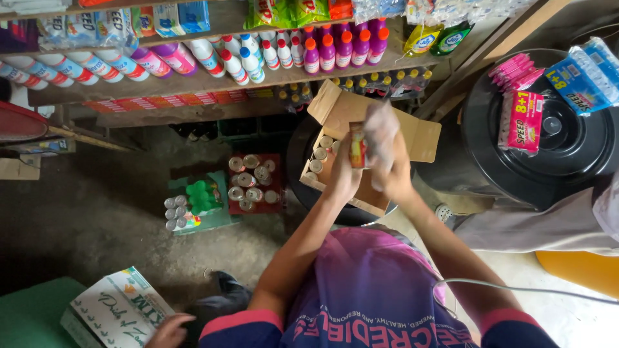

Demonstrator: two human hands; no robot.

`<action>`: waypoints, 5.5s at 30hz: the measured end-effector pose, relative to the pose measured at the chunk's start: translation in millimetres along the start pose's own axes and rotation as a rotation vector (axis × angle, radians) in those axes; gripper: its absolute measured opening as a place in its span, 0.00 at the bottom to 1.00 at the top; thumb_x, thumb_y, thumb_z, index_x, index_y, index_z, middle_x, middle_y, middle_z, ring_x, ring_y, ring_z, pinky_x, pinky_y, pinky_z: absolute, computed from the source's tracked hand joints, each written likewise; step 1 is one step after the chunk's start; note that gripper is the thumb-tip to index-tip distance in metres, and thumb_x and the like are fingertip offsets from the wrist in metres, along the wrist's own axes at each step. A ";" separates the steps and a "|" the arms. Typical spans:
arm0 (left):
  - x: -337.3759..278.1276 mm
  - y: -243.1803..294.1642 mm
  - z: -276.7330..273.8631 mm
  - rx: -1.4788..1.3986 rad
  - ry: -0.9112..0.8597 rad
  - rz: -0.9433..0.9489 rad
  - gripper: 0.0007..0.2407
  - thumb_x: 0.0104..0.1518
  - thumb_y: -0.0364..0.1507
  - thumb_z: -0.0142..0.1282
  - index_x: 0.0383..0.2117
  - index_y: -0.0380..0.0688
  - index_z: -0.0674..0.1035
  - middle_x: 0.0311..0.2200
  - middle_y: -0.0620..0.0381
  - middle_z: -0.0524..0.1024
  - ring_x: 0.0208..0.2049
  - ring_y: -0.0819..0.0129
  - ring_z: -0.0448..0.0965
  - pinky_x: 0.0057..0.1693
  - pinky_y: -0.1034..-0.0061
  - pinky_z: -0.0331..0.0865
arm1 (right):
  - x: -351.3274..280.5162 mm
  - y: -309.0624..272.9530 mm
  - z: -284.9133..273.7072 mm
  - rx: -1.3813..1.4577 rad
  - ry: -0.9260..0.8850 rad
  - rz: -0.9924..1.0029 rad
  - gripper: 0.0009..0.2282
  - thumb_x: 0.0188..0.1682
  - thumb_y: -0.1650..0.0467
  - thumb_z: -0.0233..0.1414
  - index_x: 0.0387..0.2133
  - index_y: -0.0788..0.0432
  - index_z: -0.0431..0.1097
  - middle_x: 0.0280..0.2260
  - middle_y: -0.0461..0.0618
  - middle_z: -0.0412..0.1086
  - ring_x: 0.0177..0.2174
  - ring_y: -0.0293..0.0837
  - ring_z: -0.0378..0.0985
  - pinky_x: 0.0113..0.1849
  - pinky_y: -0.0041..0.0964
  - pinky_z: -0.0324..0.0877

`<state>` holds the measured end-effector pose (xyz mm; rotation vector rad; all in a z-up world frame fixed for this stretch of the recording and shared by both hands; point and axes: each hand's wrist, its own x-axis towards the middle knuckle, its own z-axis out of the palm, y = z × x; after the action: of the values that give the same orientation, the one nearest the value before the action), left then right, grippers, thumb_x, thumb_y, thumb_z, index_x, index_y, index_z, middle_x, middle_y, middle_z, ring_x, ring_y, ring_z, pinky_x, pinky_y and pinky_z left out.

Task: Wiping dust off canned goods with a cloth and organizing them on grocery store shelves.

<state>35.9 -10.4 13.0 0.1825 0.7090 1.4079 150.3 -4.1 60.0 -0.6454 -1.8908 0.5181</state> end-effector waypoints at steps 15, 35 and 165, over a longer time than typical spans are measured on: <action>29.3 -18.5 -33.5 -0.115 -0.125 -0.114 0.12 0.59 0.38 0.47 0.43 0.50 0.78 0.37 0.52 0.80 0.39 0.64 0.78 0.49 0.62 0.67 | -10.8 37.8 -0.6 0.109 0.057 0.223 0.20 0.55 0.64 0.55 0.58 0.61 0.68 0.60 0.68 0.59 0.59 0.71 0.62 0.56 0.67 0.59; -7.5 19.3 6.6 0.373 -0.029 0.095 0.16 0.68 0.41 0.48 0.57 0.49 0.70 0.41 0.60 0.74 0.38 0.76 0.76 0.41 0.91 0.73 | -17.5 -22.0 -8.1 -0.018 -0.124 0.022 0.27 0.46 0.59 0.61 0.58 0.57 0.71 0.65 0.67 0.56 0.64 0.76 0.53 0.60 0.69 0.51; -42.1 18.0 73.8 0.587 -0.048 0.199 0.37 0.46 0.31 0.74 0.61 0.39 0.62 0.58 0.37 0.63 0.53 0.52 0.71 0.58 0.60 0.73 | 44.7 -33.1 -88.2 0.659 0.358 0.871 0.25 0.43 0.60 0.61 0.50 0.63 0.69 0.39 0.64 0.74 0.33 0.47 0.82 0.30 0.45 0.82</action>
<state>61.7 -25.3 94.6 0.7604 1.0742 1.3426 210.3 5.0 144.8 -1.0037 -0.9322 1.3956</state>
